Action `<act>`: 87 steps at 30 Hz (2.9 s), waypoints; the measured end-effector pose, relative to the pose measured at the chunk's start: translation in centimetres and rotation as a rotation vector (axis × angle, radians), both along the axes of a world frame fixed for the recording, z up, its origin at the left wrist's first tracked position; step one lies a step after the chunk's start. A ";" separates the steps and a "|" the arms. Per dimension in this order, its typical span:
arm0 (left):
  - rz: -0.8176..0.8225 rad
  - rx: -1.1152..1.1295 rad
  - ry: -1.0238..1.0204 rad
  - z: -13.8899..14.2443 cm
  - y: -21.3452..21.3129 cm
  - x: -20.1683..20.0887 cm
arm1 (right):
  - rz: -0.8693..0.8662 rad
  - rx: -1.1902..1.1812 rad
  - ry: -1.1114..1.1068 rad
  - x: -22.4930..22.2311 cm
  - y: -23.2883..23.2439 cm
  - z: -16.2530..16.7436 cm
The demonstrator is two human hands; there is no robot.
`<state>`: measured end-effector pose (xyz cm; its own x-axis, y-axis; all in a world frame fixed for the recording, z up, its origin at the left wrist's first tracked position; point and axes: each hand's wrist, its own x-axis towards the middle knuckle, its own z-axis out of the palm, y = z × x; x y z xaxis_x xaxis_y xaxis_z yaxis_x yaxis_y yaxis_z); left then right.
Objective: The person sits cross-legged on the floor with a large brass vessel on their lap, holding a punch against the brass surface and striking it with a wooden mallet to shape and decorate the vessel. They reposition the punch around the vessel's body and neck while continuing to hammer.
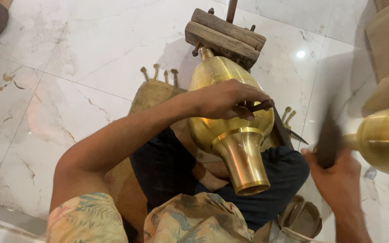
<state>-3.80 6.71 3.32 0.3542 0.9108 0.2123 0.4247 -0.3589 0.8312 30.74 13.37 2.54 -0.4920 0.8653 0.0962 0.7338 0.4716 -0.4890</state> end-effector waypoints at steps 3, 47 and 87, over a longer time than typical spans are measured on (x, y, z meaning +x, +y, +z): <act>-0.025 0.037 -0.022 0.1 0.1 -0.2 | -0.008 -0.070 0.082 0.1 -0.1 0.0; 1.221 0.255 -0.631 -5.1 -6.9 9.3 | 0.869 0.673 -0.689 -15.0 1.5 18.4; 0.678 0.123 -0.271 -3.2 -6.2 3.4 | 0.211 -0.002 -0.289 -2.0 5.1 6.0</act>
<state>-0.40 0.54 0.11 -0.3566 0.8750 0.3274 0.3723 -0.1883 0.9088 28.75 18.42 8.51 -0.6662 0.7420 -0.0750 0.7288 0.6264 -0.2764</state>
